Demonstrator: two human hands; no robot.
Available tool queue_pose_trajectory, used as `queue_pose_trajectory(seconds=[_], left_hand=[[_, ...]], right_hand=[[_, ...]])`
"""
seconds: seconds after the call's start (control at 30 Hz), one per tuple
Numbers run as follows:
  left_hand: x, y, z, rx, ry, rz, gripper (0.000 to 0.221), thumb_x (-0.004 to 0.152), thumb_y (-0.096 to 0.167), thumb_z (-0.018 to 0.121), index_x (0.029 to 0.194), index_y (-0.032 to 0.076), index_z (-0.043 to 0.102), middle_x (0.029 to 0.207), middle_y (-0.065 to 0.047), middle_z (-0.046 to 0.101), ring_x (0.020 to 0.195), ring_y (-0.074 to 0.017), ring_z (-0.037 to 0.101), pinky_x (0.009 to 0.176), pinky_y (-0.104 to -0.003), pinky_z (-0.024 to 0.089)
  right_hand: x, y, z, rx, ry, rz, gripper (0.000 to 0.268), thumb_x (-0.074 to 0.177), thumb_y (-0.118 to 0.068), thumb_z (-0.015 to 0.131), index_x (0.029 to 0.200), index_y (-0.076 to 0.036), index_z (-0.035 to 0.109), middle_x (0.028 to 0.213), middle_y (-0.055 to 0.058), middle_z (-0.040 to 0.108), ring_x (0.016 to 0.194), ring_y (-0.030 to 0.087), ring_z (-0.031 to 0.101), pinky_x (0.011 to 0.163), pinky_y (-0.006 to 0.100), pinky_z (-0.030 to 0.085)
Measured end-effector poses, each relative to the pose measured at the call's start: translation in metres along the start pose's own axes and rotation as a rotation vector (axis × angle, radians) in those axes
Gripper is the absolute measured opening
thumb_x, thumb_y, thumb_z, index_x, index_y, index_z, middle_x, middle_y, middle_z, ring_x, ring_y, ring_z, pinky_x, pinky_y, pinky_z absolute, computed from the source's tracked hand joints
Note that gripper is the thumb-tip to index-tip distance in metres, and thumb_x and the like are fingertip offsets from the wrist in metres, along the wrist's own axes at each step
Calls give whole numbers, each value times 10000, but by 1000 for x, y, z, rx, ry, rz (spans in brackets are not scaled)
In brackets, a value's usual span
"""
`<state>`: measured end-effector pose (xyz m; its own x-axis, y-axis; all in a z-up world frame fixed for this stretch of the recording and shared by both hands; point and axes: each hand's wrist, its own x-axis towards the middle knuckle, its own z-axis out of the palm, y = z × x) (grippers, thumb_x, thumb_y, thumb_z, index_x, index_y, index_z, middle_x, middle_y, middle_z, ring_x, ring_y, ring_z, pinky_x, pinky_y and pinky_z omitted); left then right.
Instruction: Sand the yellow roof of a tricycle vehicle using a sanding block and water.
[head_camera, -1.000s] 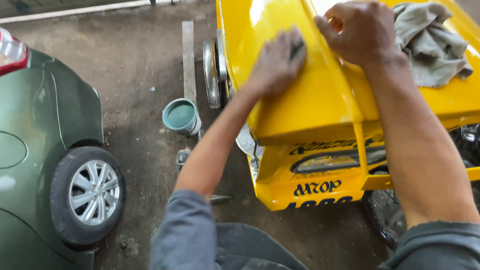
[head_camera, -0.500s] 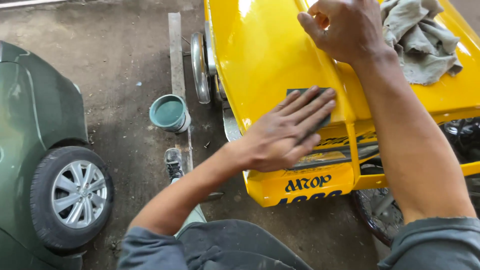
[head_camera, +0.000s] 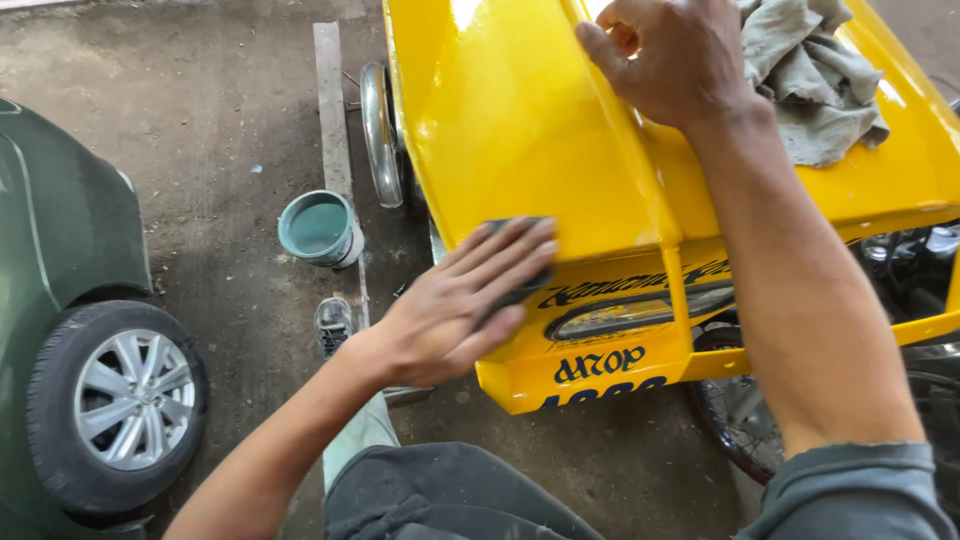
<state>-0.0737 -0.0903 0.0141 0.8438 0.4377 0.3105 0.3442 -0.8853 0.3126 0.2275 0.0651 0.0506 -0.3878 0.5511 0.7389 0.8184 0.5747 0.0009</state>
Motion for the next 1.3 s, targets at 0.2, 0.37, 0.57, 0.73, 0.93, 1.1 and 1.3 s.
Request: queue_pose_trajectory(seconds=[0.2,0.37,0.57,0.73,0.93,1.1,1.3], left_hand=[[41,8,12,143,40,12,653,1090,360,412,1628,34,238,1719,-120,196,1607,-286,148,1315,-459,76],[34,-51,23,134,85,-53,650,1090,385,412,1638,77,248,1732,-100,224,1625,-272,176,1338,-457,104],[88,-203,4,1,267,-502,629,1121,380,350,1609,28,167,1696,-179,128,1556,-339,86,1230,-505,52],[34,-75,52,638,231,-163,635,1161,356,396,1616,-61,246,1701,-262,253,1585,-416,200,1290,-559,116],[100,-179,14,103,271,-309,615,1086,411,443,1587,73,327,1667,-179,330,1563,-343,271,1278,-526,185],[118,-204,30,471,195,-311,549,1125,329,381,1613,93,298,1705,-237,216,1578,-410,204,1255,-549,160],[70,-102,6,5,66,-151,691,1064,501,377,1642,145,248,1731,-92,230,1614,-289,179,1295,-500,73]], right_hand=[[7,-7,0,-30,-25,-27,244,1061,-286,718,978,-72,799,815,45,740,706,234,706,639,400,529],[4,-9,0,-78,-33,-29,246,1065,-299,702,967,-94,796,811,26,744,742,232,706,682,402,532],[13,-18,-11,-97,-12,-39,259,1078,-315,697,968,-99,786,842,30,741,760,241,709,682,396,540],[16,-21,-6,-115,-1,-26,272,1084,-324,697,965,-97,786,855,35,743,741,253,703,672,406,539],[17,-17,-5,-151,-8,-44,297,1092,-354,697,964,-99,779,877,30,746,746,252,701,663,409,534],[18,-19,-3,-140,-46,28,299,1112,-369,695,980,-119,790,865,27,748,750,262,697,665,423,529],[19,-24,-1,-140,21,-35,288,1127,-360,696,997,-115,774,902,9,755,774,246,709,686,399,535]])
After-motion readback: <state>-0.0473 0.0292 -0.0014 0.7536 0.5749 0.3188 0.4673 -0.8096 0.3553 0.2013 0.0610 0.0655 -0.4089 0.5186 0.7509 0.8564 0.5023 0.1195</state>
